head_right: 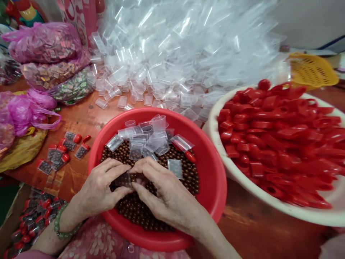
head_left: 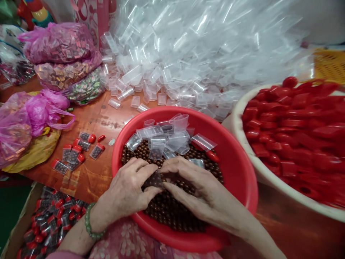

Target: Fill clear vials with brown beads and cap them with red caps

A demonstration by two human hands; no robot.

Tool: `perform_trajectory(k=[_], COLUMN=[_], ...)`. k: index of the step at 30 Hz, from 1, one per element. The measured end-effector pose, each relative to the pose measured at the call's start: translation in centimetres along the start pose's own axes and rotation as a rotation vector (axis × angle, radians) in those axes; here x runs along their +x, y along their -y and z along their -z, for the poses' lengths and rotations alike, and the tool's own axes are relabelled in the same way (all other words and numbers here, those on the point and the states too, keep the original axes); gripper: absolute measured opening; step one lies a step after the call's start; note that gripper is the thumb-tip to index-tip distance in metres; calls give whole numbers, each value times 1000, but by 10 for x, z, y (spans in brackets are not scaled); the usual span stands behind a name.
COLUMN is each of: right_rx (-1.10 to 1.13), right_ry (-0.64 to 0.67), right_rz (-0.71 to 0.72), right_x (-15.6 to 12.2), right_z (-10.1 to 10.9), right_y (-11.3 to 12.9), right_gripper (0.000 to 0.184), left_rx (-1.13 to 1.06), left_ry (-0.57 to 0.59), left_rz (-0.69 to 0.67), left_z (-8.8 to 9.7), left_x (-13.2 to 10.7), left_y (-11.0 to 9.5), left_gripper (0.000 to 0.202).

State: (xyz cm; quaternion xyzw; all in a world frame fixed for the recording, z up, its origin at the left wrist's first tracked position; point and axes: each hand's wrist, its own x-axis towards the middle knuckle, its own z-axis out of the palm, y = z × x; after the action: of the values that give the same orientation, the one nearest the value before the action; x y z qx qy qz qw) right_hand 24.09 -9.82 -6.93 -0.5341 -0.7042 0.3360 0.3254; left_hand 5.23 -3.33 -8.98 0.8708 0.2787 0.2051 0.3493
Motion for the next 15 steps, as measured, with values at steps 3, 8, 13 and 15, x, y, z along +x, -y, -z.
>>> perform_trajectory(k=[3, 8, 13, 15], right_rx=[-1, -32, -83, -183], right_ry=[12, 20, 31, 93], right_rz=[-18, -100, -137, -196], right_x=[0, 3, -1, -9], right_z=[-2, -10, -12, -6], right_y=[1, 5, 6, 4], right_gripper=[18, 15, 17, 16], left_rx=[24, 77, 68, 59], left_ry=[5, -21, -102, -150], left_rz=[-2, -12, 26, 60], left_z=[-1, 0, 2, 3], left_x=[0, 0, 1, 2], left_y=[0, 0, 2, 3], left_gripper=[29, 23, 25, 28])
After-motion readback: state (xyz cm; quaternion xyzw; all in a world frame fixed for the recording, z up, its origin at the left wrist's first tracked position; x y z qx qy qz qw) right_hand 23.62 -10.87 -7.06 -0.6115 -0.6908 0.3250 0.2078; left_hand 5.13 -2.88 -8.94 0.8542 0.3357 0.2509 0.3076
